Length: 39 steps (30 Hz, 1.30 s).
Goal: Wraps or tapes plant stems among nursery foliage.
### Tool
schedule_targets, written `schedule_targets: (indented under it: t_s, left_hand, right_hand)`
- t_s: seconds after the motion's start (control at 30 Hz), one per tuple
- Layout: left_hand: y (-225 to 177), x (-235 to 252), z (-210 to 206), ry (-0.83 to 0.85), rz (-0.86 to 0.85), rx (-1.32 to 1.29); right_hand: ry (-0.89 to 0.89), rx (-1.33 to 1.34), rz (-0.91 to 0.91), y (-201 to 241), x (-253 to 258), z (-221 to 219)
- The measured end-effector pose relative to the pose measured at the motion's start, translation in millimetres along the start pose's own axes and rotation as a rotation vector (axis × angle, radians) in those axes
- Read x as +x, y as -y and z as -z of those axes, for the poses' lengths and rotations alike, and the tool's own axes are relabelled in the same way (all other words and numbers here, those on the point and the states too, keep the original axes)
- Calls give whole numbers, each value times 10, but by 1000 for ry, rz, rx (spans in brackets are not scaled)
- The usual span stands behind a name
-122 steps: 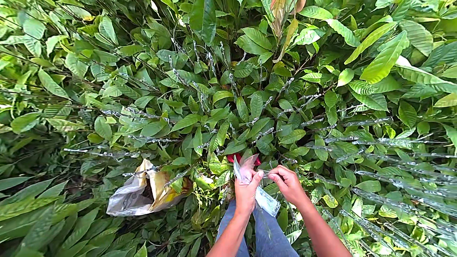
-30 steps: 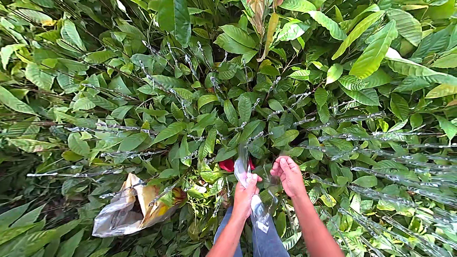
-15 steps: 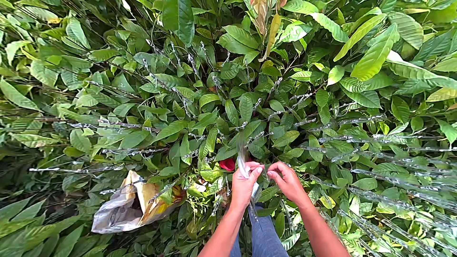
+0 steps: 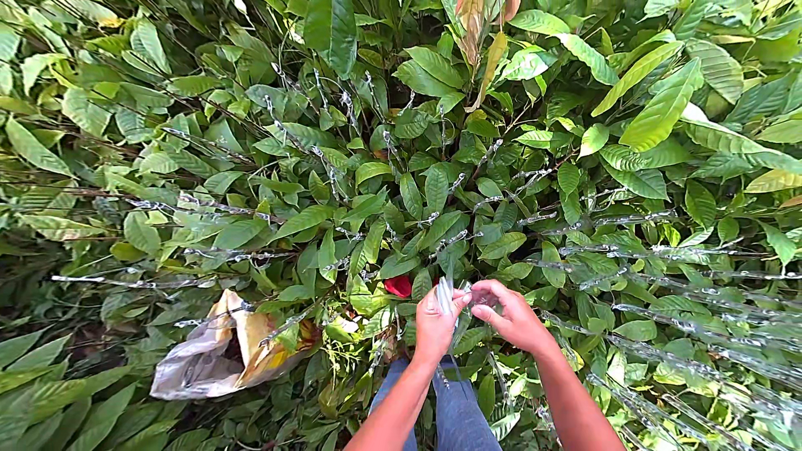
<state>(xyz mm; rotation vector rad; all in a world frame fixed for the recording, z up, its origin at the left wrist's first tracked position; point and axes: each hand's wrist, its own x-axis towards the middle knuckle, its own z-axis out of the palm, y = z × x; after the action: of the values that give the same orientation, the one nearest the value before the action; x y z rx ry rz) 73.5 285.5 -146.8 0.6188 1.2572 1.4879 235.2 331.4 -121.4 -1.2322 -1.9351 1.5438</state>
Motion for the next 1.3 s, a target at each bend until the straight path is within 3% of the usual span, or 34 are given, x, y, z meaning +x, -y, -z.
schedule_targets:
  t_s: [0.17,0.3,0.4,0.47,0.6,0.8,1.2,1.3]
  left_hand:
    - [16,-16,32,-18,8,-28]
    - [68,-4,68,-50,68,-69]
    - [-1,-5,122,62,189,-71]
    - [-56,1,116,43,264,-92]
    - [-75,0,104,35,199,-98]
    - [-17,57,123,-65,175,-114]
    - [-44,40,159,-7,297,-274]
    - [-58,65,196,-18,306,-235]
  right_hand:
    - [-135,141,-5,-46,28,-138]
    - [-186,21,49,-28,29,-209]
    - [-183,-62,73,-18,37,-195]
    - [-188,-141,80,-15,40,-203]
    - [-217,-202,82,-41,44,-258]
    - [-150,13,-10,-17,4,-190]
    - [-180,-149,16,-3,54,-91]
    - [-201,-350,-15,34,74,110]
